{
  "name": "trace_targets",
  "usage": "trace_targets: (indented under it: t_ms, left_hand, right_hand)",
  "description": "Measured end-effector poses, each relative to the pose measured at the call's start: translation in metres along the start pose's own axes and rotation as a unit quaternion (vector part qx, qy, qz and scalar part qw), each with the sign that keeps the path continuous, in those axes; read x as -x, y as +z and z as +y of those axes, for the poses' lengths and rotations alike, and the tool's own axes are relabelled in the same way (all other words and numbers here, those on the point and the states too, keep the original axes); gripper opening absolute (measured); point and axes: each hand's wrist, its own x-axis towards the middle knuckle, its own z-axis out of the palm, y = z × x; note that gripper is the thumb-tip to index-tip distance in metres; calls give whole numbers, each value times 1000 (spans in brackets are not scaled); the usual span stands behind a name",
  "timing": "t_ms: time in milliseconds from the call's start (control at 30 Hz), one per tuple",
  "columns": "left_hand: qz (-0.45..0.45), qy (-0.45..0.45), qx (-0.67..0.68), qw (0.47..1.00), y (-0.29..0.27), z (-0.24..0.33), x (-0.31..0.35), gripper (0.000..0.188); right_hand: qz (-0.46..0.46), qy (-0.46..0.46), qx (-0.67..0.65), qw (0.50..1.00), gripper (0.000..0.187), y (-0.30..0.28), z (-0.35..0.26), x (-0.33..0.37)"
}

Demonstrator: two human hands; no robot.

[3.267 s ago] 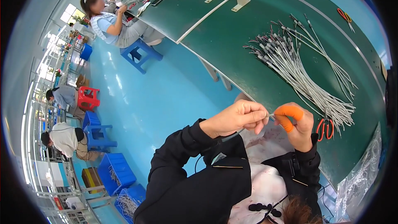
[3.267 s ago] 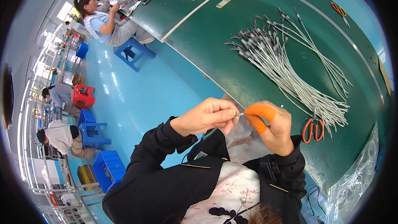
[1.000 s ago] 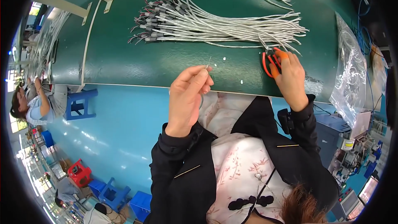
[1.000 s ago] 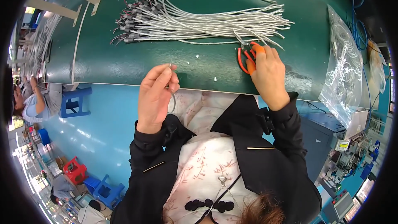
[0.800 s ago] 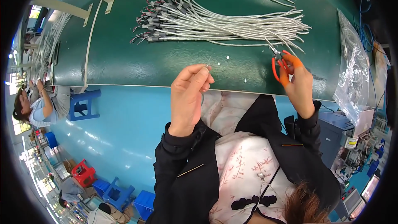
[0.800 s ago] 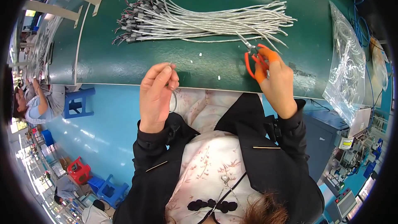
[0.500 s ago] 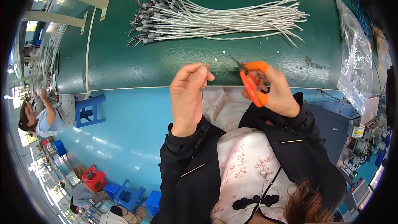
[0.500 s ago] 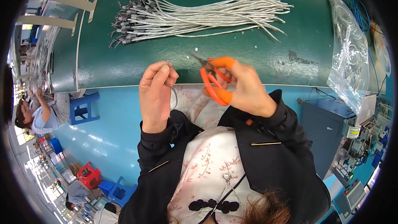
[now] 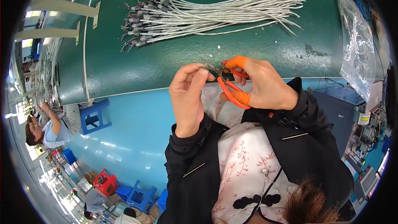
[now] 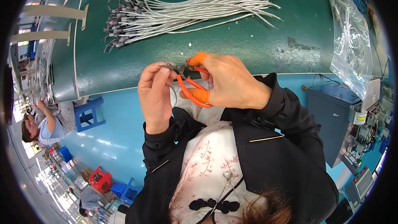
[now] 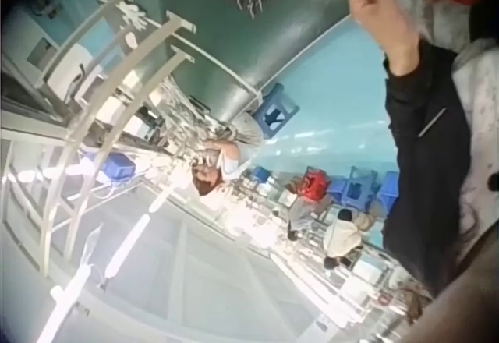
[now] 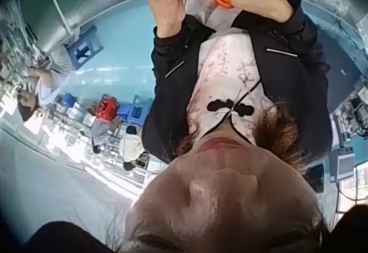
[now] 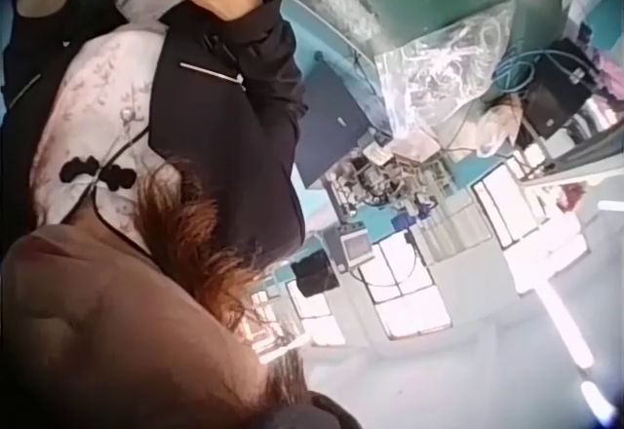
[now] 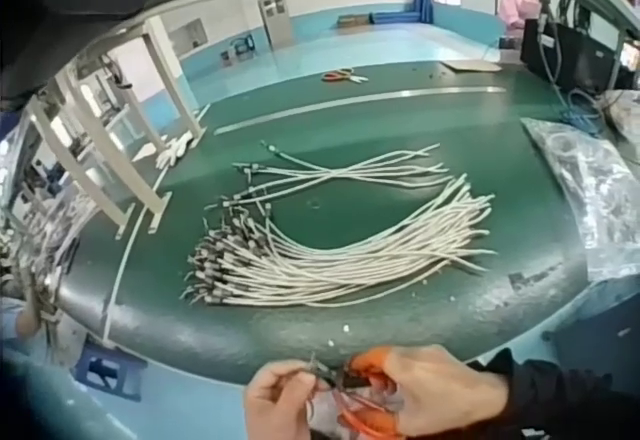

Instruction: The person picks up a wire, trims the insulation with shears, and pulls the casing off by hand. They then slide a small metal sleeve onto the wire, press it into place, and place the finished wire onto a pile.

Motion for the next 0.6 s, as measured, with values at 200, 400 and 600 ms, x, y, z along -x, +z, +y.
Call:
trace_targets:
  t_ms: [200,400,600]
  left_hand:
    - [-3,3,-3,1000,2,-4,-2,14]
    - [13,2,-11,1000,1,-6,-3,15]
    - [20,3,-6,1000,3,-8,-2,14]
  right_hand:
    - [38,-35,-7,999,53,3,5,-2]
    - [53,-69,8,996,54,4,9,-3]
    - [44,-59,5,997,51,4,7,-3]
